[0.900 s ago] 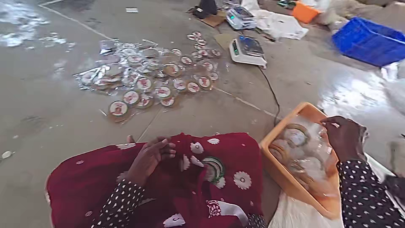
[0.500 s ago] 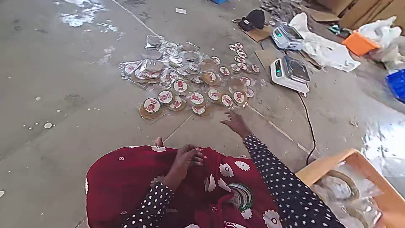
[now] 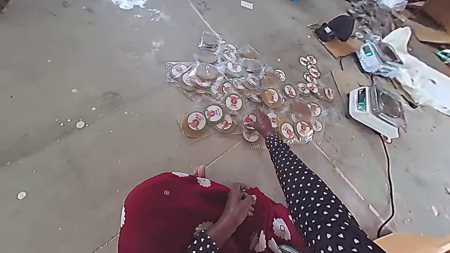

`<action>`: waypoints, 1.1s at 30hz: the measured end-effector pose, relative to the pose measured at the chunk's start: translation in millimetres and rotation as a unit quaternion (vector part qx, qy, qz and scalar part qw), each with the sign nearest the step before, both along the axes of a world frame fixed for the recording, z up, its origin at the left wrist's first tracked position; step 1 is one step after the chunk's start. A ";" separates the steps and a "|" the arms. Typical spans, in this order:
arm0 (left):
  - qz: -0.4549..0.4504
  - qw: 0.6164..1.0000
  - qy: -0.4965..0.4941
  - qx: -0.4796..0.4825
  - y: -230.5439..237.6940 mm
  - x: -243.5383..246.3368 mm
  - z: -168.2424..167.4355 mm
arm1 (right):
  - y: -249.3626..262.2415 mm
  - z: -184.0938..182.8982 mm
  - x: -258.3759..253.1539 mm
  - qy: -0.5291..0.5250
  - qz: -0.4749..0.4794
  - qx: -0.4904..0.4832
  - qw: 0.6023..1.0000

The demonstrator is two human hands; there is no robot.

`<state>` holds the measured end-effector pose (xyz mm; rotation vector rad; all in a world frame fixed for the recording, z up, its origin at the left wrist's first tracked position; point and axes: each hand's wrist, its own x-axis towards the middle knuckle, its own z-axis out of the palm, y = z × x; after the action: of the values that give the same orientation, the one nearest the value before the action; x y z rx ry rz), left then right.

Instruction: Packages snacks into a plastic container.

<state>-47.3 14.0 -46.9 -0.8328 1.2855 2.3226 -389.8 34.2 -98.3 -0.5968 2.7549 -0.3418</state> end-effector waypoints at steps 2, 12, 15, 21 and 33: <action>-0.013 1.000 0.000 -0.014 0.7 -1.4 -0.1 | 3.7 -3.6 0.3 -0.009 -0.004 0.002 1.000; -0.012 0.999 0.012 -0.042 2.5 -0.2 1.7 | 79.7 -3.7 114.2 -0.029 -0.006 0.015 0.999; -0.004 0.999 0.011 -0.039 2.0 1.3 5.3 | 121.7 -1.1 140.7 -0.081 -0.108 -0.013 0.991; 0.017 0.999 0.011 -0.029 1.7 5.5 5.4 | 185.6 38.5 161.0 -0.097 -0.186 -0.161 0.964; -0.193 0.921 0.191 0.280 0.6 44.6 13.7 | 195.8 148.3 322.6 -0.146 0.060 -0.601 0.784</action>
<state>-2.6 14.6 -33.2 0.0605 0.7360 2.3809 -67.2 230.1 50.0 -0.8466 1.8652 -1.9955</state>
